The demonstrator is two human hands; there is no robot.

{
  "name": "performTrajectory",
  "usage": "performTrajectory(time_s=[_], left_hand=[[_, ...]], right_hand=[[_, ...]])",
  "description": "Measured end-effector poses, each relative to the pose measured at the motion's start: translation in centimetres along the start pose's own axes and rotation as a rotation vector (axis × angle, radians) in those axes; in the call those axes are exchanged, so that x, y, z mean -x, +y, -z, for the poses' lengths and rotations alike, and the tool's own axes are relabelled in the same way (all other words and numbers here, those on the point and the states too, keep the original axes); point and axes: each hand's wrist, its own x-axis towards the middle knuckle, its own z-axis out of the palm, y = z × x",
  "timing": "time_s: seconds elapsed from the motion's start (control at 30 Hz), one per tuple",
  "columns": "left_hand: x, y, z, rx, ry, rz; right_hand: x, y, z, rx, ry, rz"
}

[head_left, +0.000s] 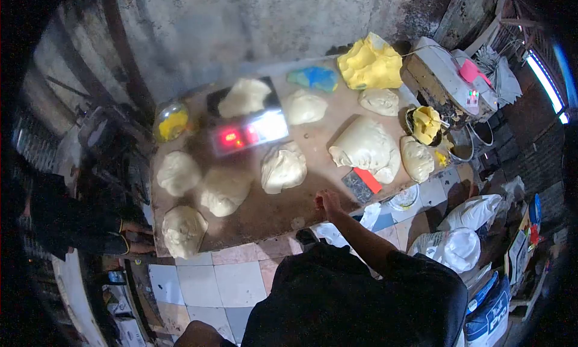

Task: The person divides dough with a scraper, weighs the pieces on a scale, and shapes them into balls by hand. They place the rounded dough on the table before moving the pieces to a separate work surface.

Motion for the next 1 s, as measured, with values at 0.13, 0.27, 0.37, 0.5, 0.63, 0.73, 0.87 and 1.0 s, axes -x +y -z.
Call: performTrajectory(time_s=[0.13, 0.27, 0.37, 0.5, 0.63, 0.73, 0.87, 1.0], left_hand=[[0.4, 0.6, 0.5, -0.004, 0.005, 0.019], [0.9, 1.6, 1.1, 0.004, 0.014, 0.031], [1.3, 2.6, 1.7, 0.0, 0.012, 0.036], [1.8, 4.1, 2.6, 0.011, 0.014, 0.04], [2.3, 5.2, 3.5, 0.04, 0.017, 0.044], [2.6, 6.0, 4.3, 0.05, 0.021, 0.047], [2.9, 7.3, 5.3, 0.068, 0.024, 0.031], [2.7, 8.7, 6.0, 0.102, 0.012, -0.013]], right_hand=[[0.1, 1.0, -0.9, 0.067, -0.008, 0.002], [2.6, 0.8, -2.3, -0.017, -0.065, -0.065], [3.8, 1.3, -3.2, 0.004, -0.066, -0.065], [5.9, 1.8, -4.0, 0.055, -0.117, -0.043], [7.2, 3.7, -3.9, -0.003, -0.128, -0.024], [9.0, 5.4, -3.7, -0.02, -0.073, 0.002], [11.5, 5.1, -3.2, 0.083, -0.006, -0.004], [11.9, 5.8, -1.8, 0.071, 0.018, -0.023]])
